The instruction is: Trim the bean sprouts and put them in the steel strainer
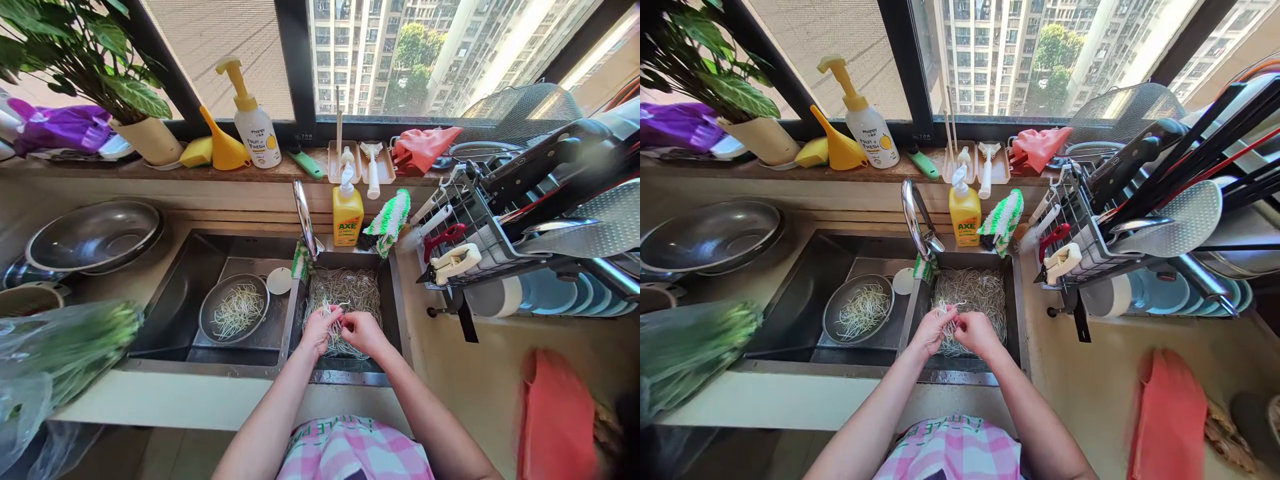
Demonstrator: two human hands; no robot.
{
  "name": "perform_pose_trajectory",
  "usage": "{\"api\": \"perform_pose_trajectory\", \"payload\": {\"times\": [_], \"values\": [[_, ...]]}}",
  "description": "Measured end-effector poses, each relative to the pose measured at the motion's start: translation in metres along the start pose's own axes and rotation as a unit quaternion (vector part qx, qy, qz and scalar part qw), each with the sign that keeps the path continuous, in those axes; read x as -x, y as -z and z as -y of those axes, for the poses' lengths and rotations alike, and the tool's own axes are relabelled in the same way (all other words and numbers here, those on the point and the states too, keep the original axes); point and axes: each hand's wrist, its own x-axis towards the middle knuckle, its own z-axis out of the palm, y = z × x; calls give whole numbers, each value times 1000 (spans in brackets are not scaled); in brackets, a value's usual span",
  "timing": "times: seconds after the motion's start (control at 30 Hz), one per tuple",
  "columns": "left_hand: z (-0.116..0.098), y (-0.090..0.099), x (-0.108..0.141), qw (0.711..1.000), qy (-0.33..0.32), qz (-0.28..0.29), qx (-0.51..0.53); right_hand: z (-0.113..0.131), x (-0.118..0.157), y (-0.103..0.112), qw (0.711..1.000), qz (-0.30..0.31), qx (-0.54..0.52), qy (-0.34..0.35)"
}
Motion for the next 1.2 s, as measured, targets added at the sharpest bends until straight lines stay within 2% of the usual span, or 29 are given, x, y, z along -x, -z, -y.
{"api": "perform_pose_trajectory", "payload": {"times": [0.1, 0.2, 0.27, 0.37, 0.43, 0.47, 0.53, 0.67, 0.87, 1.0, 1.1, 1.2], "values": [[0, 0, -2, 999, 8, -9, 36, 1, 1, -6, 999, -48, -7, 1], [-2, 0, -3, 994, 8, 5, 106, 1, 0, -14, 981, -122, -147, -38], [-4, 0, -3, 988, 11, 13, 156, 1, -1, -18, 937, -156, -296, -96], [-8, 2, -2, 975, 23, 11, 220, -2, -2, -19, 833, -160, -501, -170], [-12, 4, -1, 965, 34, 27, 259, -4, 0, -15, 775, -144, -588, -181], [-14, 6, 1, 959, 38, 43, 277, -5, 1, -12, 757, -133, -616, -175], [-19, 10, 4, 946, 46, 89, 308, -9, 5, -5, 740, -116, -643, -160], [-26, 13, 8, 926, 46, 153, 343, -16, 13, 2, 754, -108, -632, -144], [-27, 8, 9, 919, 25, 194, 342, -13, 17, 6, 798, -108, -585, -98], [-23, 4, 7, 929, 1, 166, 330, -1, 17, 5, 822, -49, -564, -66], [-20, 1, 6, 939, -13, 131, 316, 7, 14, -2, 836, -20, -543, -75], [-18, -2, 6, 949, -25, 98, 299, 10, 11, -11, 887, -37, -453, -83]]}}
